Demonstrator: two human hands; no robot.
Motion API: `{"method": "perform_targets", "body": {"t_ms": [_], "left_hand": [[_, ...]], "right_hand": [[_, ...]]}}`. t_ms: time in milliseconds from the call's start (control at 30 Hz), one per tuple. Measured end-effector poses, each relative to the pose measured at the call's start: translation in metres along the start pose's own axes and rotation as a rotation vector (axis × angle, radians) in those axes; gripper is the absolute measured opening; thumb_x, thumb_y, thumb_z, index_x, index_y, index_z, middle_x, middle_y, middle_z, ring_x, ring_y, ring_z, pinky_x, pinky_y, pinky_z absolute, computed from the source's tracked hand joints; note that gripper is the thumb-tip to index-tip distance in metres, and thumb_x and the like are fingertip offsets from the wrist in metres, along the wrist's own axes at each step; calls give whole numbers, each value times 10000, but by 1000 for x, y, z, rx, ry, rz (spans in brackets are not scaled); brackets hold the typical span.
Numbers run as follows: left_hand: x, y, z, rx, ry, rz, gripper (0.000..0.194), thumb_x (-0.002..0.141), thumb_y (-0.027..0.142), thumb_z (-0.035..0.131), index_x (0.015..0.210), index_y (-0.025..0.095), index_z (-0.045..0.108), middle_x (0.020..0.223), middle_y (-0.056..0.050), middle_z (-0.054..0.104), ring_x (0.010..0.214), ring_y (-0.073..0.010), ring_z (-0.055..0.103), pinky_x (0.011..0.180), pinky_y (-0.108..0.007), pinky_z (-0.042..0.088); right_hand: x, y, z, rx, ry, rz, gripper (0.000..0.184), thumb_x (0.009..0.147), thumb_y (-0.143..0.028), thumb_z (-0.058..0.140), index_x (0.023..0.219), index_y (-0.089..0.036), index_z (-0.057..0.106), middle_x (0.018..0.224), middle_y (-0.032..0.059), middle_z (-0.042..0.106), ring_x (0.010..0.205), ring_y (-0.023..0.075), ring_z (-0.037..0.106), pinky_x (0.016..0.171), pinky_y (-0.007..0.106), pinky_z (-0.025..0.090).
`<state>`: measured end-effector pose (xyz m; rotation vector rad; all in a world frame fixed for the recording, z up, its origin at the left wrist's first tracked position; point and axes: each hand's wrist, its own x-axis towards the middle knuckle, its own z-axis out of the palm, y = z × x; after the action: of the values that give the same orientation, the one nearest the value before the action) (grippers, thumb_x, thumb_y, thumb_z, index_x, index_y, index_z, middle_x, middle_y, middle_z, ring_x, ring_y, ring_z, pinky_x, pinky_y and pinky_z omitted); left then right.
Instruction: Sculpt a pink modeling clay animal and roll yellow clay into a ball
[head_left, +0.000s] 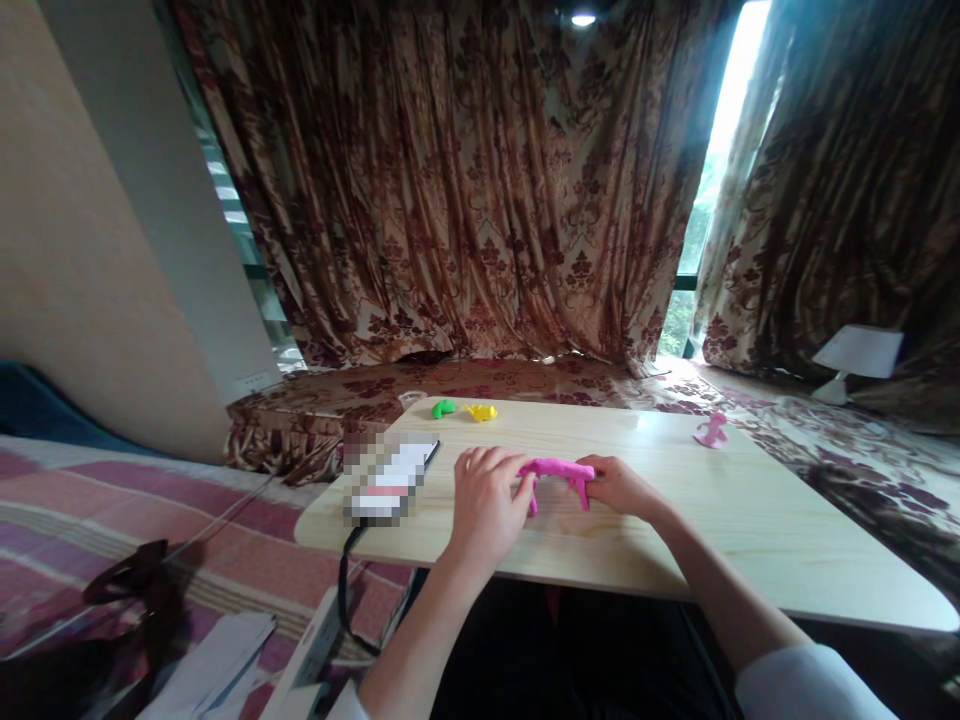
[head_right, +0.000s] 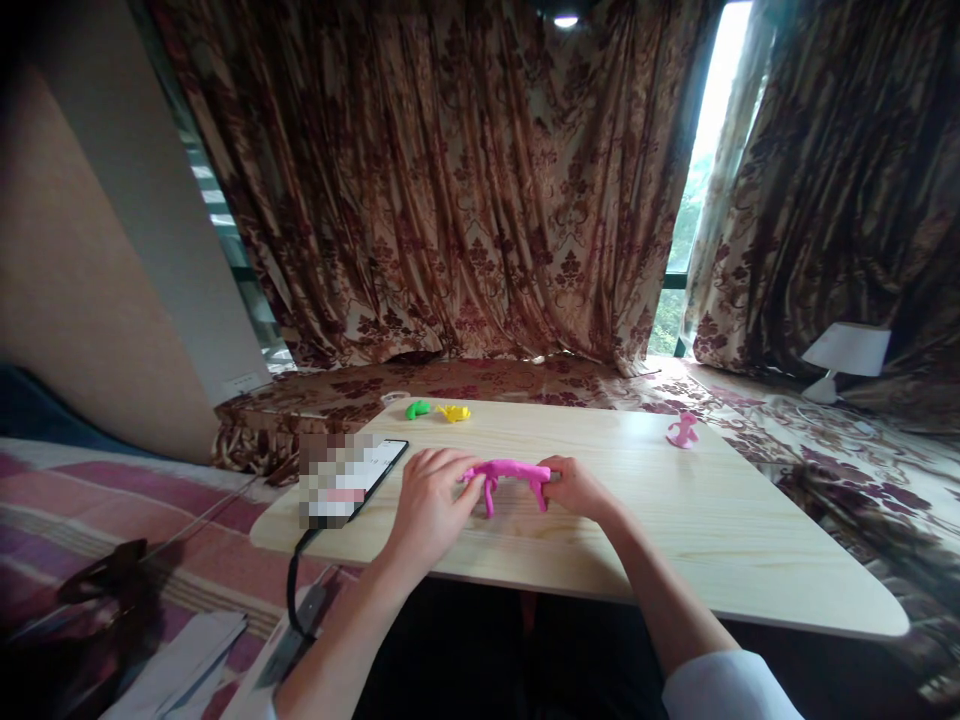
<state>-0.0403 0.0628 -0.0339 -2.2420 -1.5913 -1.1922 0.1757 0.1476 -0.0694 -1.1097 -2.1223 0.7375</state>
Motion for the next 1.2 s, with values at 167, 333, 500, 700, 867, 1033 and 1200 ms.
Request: {"method": "perform_targets", "body": {"t_ms": [167, 333, 500, 700, 867, 1033, 1200], "left_hand": [[32, 11, 19, -26, -87, 154, 178, 794, 220, 573, 926, 283, 673, 939, 13, 694, 963, -210, 528, 972, -418, 276], [33, 12, 34, -26, -119, 173, 185, 816, 210, 537, 920, 271, 676, 900, -12, 699, 923, -213, 534, 957, -440, 267], [34, 13, 36, -13, -126, 173, 170, 815, 208, 535, 891, 266, 676, 884, -15, 699, 903, -211, 534, 947, -439, 267], [34, 15, 36, -9, -128, 185, 184, 821, 214, 527, 906, 278, 677, 872, -11, 697, 919, -210, 530, 975, -443, 238], [34, 16, 36, 0, -130, 190, 179, 818, 209, 528, 897, 267, 678, 874, -23, 691, 904, -213, 528, 955, -442, 262], [35, 17, 35, 3, -133, 197, 190, 826, 215, 520, 908, 277, 679, 863, -24, 693, 911, -216, 530, 969, -456, 246], [32, 17, 37, -4, -137, 204, 189, 818, 205, 528, 898, 279, 683, 863, -24, 691, 919, -214, 534, 982, -461, 239]], "right_hand": [[3, 5, -2, -50, 9, 16, 114, 824, -226, 603, 800, -119, 630, 810, 9, 645, 775, 148, 619, 707, 314, 505], [6, 13, -7, -91, 54, 29, 170, 854, -286, 580, 868, -123, 626, 868, 17, 650, 802, 154, 621, 739, 339, 500], [-3, 13, -16, -132, 106, 19, 148, 761, -163, 585, 867, -174, 688, 864, 31, 695, 849, 192, 628, 778, 303, 475], [-34, 6, -11, -246, 193, 61, 185, 779, -283, 549, 814, -195, 708, 899, 60, 692, 881, 223, 607, 833, 341, 425], [-40, -3, 9, -330, 254, 101, 210, 764, -393, 575, 708, -217, 675, 876, 38, 674, 873, 219, 589, 824, 338, 401], [-38, -3, 8, -399, 288, 139, 188, 773, -341, 560, 688, -213, 670, 858, 51, 669, 861, 221, 585, 796, 327, 399], [-48, -6, 0, -459, 287, 142, 174, 771, -327, 565, 696, -221, 681, 856, 65, 670, 879, 237, 574, 800, 336, 385]]}}
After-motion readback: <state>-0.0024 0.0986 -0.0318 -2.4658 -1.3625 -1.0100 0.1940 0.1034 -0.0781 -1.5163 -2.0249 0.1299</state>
